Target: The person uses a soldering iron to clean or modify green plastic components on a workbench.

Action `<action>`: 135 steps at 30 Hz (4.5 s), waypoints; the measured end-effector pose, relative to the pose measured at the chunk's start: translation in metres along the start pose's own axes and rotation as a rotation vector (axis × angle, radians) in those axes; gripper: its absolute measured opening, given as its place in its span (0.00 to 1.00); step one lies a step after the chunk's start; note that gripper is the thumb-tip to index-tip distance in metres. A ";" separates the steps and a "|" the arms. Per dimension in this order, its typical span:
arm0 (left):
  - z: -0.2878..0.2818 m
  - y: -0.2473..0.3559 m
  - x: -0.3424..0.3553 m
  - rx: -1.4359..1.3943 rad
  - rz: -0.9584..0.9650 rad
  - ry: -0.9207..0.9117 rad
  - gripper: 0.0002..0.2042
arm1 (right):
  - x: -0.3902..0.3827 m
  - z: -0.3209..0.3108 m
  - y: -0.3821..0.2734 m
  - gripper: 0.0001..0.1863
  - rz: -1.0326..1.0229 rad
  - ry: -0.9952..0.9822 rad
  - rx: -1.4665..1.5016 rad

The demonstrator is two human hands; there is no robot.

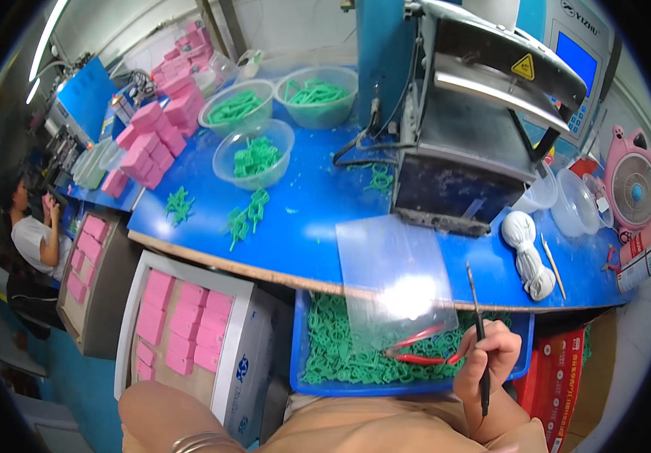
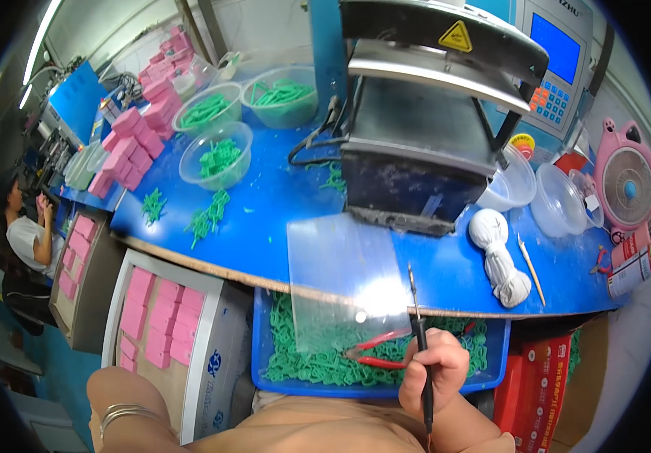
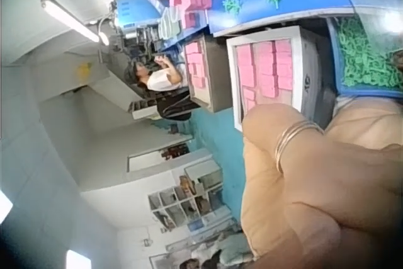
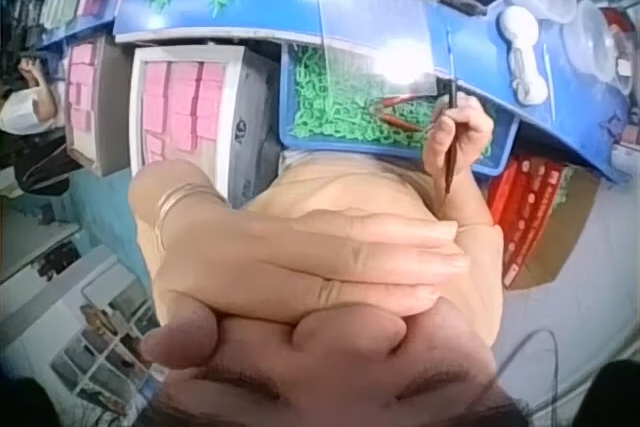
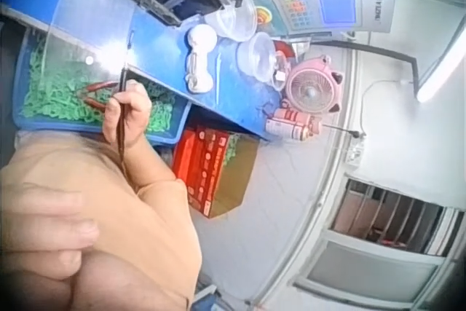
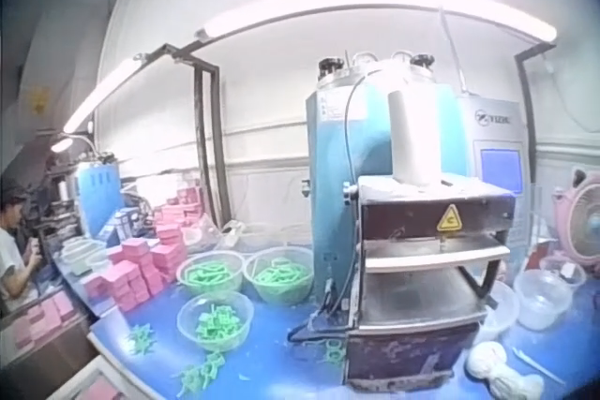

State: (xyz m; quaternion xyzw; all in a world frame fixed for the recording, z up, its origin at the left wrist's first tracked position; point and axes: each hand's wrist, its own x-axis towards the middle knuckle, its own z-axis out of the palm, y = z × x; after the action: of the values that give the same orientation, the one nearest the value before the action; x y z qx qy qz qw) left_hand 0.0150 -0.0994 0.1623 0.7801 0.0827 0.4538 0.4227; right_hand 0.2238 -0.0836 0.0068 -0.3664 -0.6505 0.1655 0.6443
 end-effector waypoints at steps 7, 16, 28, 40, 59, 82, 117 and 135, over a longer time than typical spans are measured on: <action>0.030 0.010 -0.032 -0.988 -0.030 -0.078 0.35 | -0.016 0.004 -0.031 0.21 0.152 0.039 -0.070; -0.007 0.015 -0.049 -0.043 0.852 -0.024 0.14 | -0.022 0.004 -0.042 0.15 0.003 -0.065 0.078; 0.029 0.023 -0.069 0.109 0.264 0.256 0.07 | -0.015 -0.011 -0.050 0.14 -0.127 -0.156 -0.290; 0.045 0.018 -0.044 -0.020 0.105 -0.122 0.03 | -0.029 -0.016 -0.043 0.13 0.109 0.002 -0.374; -0.017 -0.006 -0.037 -0.166 -0.120 -0.122 0.05 | -0.012 -0.050 -0.008 0.16 -0.101 -0.053 -0.630; -0.003 -0.037 -0.033 0.086 -0.434 0.546 0.09 | 0.011 -0.213 -0.035 0.12 -0.228 0.215 -1.005; -0.113 -0.155 -0.007 1.495 -0.586 0.252 0.08 | 0.048 -0.053 -0.018 0.11 -0.139 -0.383 -0.285; 0.030 -0.109 -0.015 -0.979 -0.784 0.308 0.11 | 0.052 -0.023 -0.025 0.10 0.000 -0.423 -0.051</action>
State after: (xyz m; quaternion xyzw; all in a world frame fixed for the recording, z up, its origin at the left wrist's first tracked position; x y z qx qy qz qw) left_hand 0.0573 -0.0560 0.0661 0.3348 0.2046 0.3575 0.8475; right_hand 0.2444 -0.0706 0.0642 -0.3399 -0.7753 0.2221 0.4839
